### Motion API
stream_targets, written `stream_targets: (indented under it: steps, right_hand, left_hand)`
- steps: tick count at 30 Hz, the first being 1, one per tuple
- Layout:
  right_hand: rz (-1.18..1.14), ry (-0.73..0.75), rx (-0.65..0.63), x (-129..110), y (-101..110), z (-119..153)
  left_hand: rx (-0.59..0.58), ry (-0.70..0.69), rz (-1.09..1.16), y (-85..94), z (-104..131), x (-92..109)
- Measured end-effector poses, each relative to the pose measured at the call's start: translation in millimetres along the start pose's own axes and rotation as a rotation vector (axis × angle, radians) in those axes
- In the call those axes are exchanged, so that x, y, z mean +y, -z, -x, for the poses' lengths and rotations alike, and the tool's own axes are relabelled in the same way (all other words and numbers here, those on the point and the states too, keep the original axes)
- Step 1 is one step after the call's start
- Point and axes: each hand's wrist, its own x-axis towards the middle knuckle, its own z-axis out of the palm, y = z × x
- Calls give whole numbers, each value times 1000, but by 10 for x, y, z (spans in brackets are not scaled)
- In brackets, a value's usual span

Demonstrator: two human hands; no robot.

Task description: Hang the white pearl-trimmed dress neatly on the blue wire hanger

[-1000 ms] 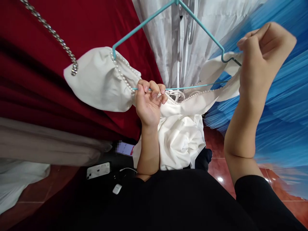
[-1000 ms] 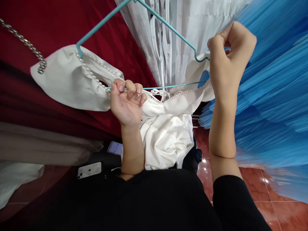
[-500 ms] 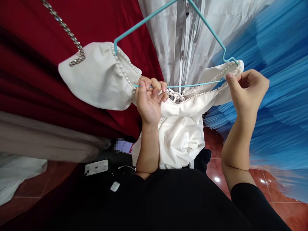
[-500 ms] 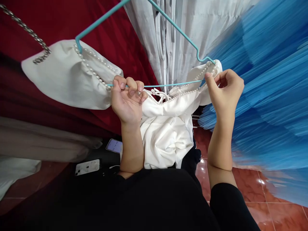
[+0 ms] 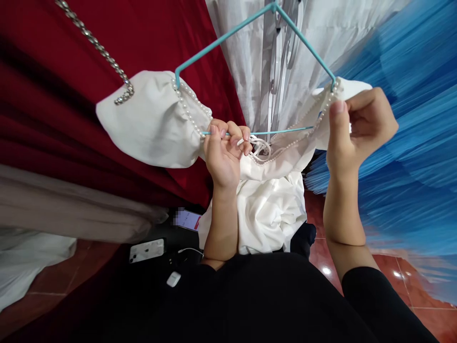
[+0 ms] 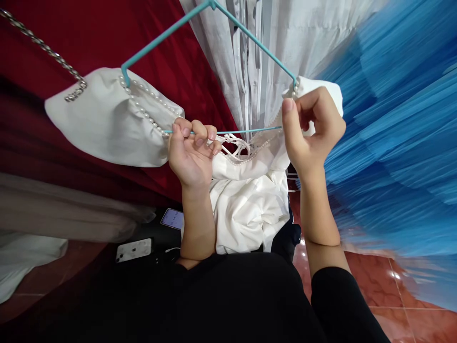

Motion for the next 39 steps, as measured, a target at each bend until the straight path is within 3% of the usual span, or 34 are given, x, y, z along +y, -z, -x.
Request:
stream_targets:
  steps: [2, 5, 7, 11, 16, 19, 24, 25, 27, 29, 31, 35, 39]
  right_hand:
    - [33, 14, -73, -95, -19, 112]
    - [126, 96, -371, -91, -167, 293]
    - [171, 156, -477, -5, -322, 415]
    - [231, 163, -436, 161, -528, 589]
    - [181, 138, -376, 127, -500, 620]
    - [152, 139, -371, 95, -498, 618]
    - [166, 101, -419, 145, -499, 613]
    - [178, 100, -429, 160, -488, 611]
    - [191, 109, -444, 184, -459, 604]
    - [198, 124, -456, 197, -427, 594]
    - [217, 132, -466, 203, -395, 578]
    - [262, 126, -484, 202, -335, 539]
    - [263, 135, -504, 185, -296, 514]
  left_hand:
    - [-36, 4, 60, -1, -1, -7]
    - [-93, 16, 147, 12, -46, -47]
    - [-90, 26, 121, 35, -98, -89]
    - [-75, 60, -60, 127, -139, -125]
    - [-104, 55, -324, 235, 55, 17]
    - [5, -85, -470, 201, 175, 134]
    - [320, -552, -507, 44, 185, 323]
    - [326, -632, -494, 34, 148, 357]
    - [222, -709, -523, 58, 34, 400]
    - [76, -687, -617, 124, -117, 398]
    - [21, -598, -696, 193, -286, 354]
    - [188, -357, -630, 252, -645, 279]
    - [252, -500, -623, 359, -980, 387]
